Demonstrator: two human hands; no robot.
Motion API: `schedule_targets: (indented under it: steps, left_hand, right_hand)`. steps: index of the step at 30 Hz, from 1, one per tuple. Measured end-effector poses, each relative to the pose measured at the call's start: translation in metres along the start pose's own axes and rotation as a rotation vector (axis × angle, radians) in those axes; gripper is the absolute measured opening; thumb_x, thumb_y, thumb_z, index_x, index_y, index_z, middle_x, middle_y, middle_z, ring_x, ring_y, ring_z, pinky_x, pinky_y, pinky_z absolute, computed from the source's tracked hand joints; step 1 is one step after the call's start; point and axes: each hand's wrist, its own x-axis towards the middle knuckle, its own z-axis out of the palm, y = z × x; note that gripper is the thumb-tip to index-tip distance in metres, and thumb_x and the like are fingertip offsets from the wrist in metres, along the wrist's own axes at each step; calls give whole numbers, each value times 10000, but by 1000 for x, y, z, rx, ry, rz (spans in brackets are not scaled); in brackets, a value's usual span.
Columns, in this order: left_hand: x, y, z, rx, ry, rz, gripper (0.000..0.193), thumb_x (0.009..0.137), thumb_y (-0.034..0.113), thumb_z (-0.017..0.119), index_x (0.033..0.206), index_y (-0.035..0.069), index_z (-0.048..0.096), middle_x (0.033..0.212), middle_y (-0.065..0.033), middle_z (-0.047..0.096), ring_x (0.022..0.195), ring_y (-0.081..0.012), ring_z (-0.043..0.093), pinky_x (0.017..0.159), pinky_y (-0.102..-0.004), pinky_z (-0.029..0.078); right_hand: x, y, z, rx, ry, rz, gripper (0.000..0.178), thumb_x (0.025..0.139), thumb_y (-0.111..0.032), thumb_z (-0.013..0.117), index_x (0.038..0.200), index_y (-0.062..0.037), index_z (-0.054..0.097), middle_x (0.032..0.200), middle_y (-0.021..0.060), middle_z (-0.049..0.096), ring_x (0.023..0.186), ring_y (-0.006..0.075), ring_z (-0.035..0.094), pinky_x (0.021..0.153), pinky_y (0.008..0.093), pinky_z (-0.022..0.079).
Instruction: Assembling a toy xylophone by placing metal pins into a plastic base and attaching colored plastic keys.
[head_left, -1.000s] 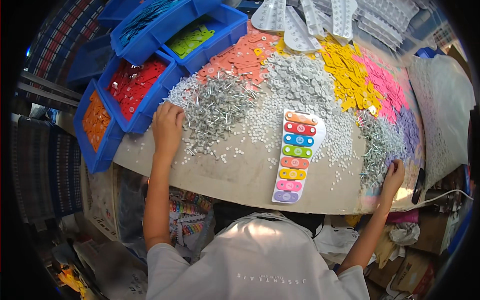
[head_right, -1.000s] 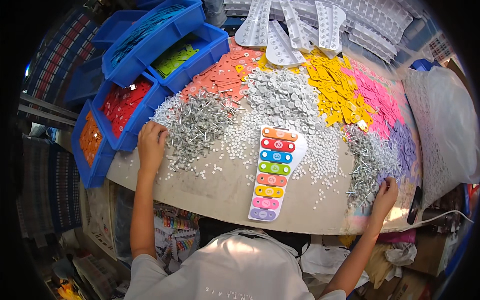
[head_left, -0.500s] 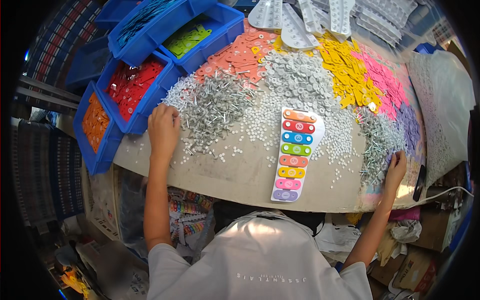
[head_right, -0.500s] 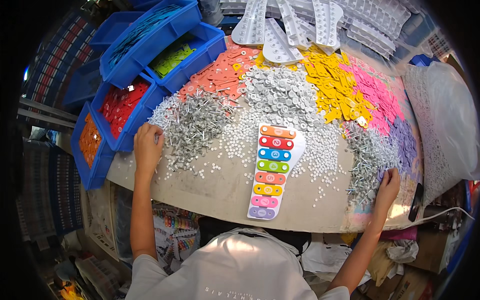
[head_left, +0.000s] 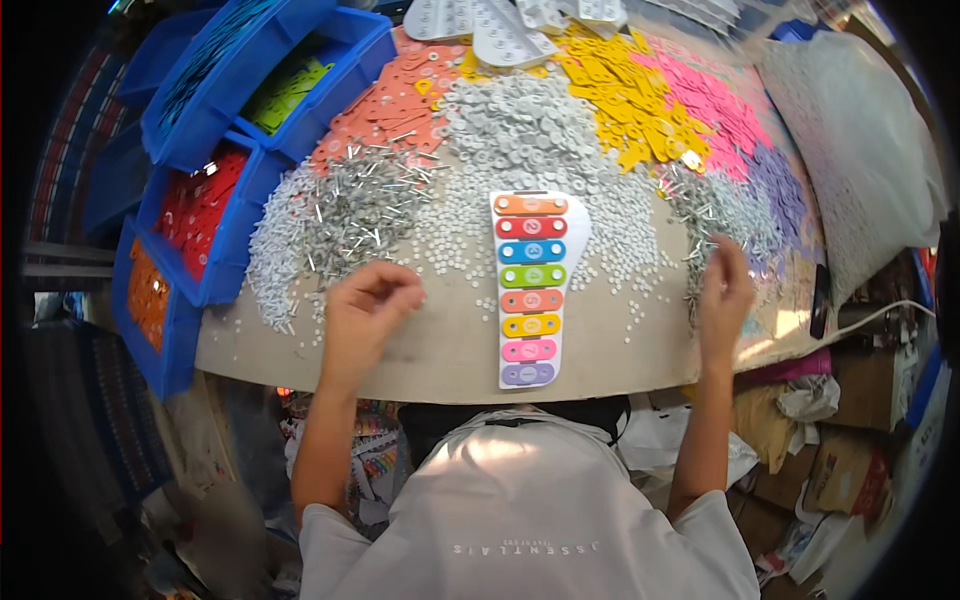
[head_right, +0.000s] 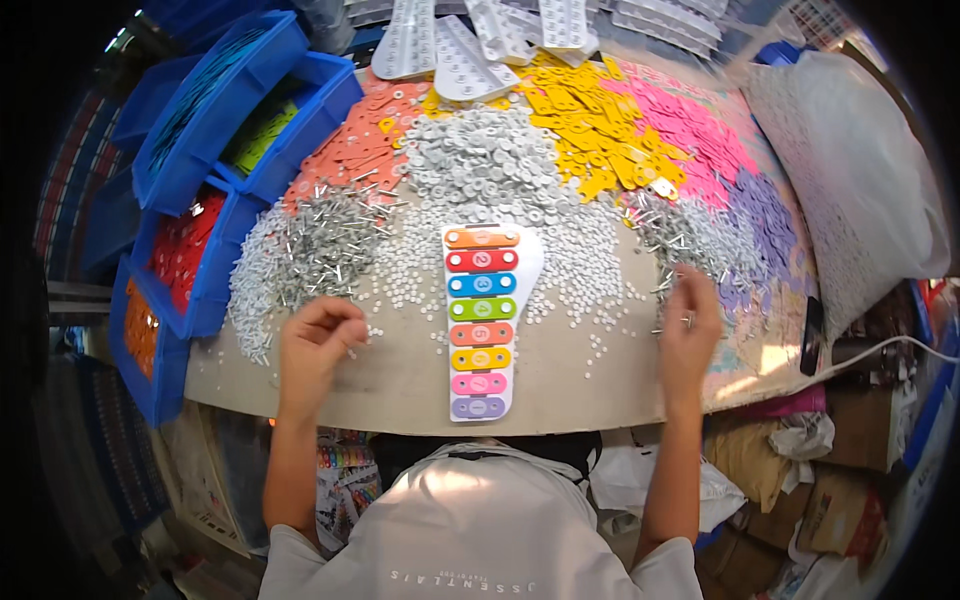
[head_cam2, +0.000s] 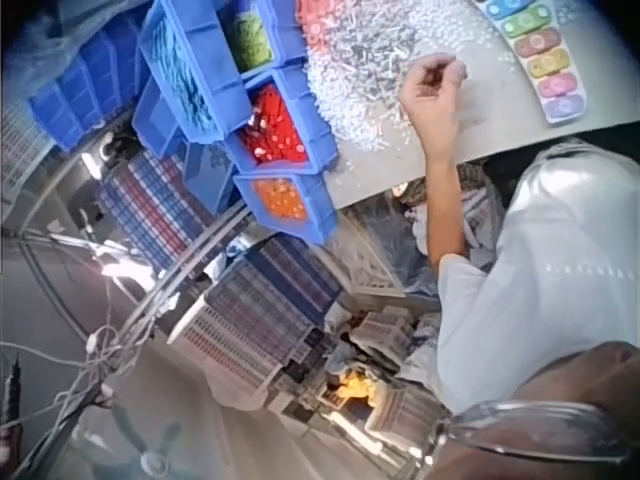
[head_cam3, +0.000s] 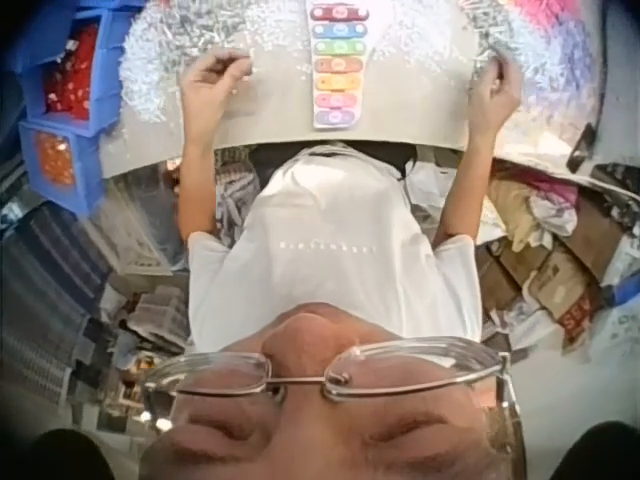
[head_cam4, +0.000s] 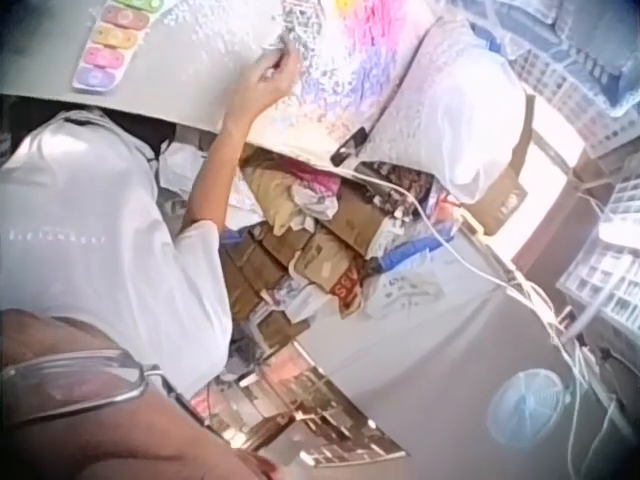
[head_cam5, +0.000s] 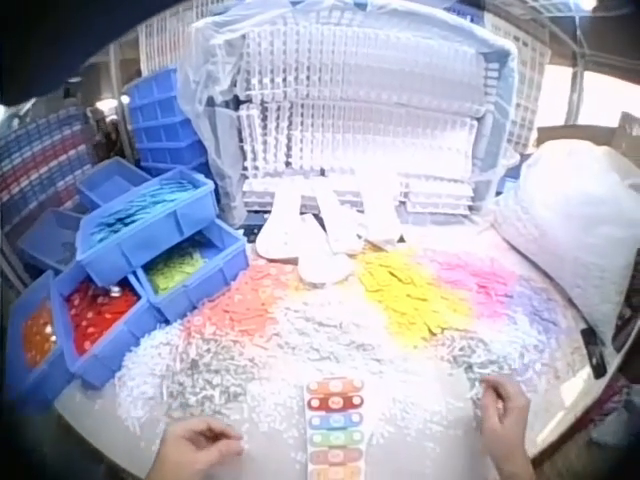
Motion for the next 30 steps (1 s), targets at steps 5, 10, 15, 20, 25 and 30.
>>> schedule_targets:
  steps: [5, 10, 15, 20, 25, 30]
  left_hand:
    - [9, -17, 43, -261, -234, -248, 133, 906, 33, 682, 1027, -22, 684, 839, -99, 724, 648, -73, 604, 574, -201, 478]
    - [11, -30, 60, -353, -306, -320, 131, 924, 48, 677, 1028, -32, 673, 831, -79, 713, 639, -62, 594, 531, -182, 449]
    - [13, -36, 64, -311, -296, -330, 125, 930, 62, 681, 1020, -24, 673, 816, -49, 697, 644, -41, 578, 522, -171, 419]
    - [16, -31, 67, -171, -297, -325, 210, 928, 81, 695, 1102, -5, 613, 791, -37, 687, 639, -39, 580, 526, -169, 411]
    - [22, -36, 69, -50, -337, -296, 551, 927, 203, 730, 1334, -9, 425, 797, -24, 689, 629, -22, 584, 521, -167, 365]
    - [35, -29, 74, -155, -444, -394, 669, 886, 274, 778, 1378, -18, 431, 938, -73, 727, 713, -89, 668, 603, -204, 471]
  right_hand:
    - [-35, -60, 40, 273, -256, 7, 105, 885, 28, 642, 983, 5, 671, 896, 92, 699, 827, 167, 678, 745, 295, 526]
    - [-54, -77, 61, 261, -302, -173, 145, 818, 58, 694, 935, -12, 649, 913, 102, 671, 866, 249, 647, 757, 338, 519]
    - [-59, -76, 71, 247, -308, -254, 185, 770, 67, 712, 903, -25, 622, 945, 102, 652, 913, 284, 601, 772, 373, 497]
    - [-59, -72, 71, 148, -357, -366, 178, 768, 44, 729, 890, -32, 624, 972, 113, 643, 934, 303, 590, 783, 391, 492]
    - [-63, -73, 72, 338, -451, 34, 184, 875, -68, 729, 950, -18, 568, 851, 77, 646, 748, 175, 602, 644, 296, 486]
    - [-44, -76, 65, 609, -808, 716, 241, 966, -205, 679, 949, -41, 502, 638, 21, 588, 456, 80, 515, 408, 232, 375]
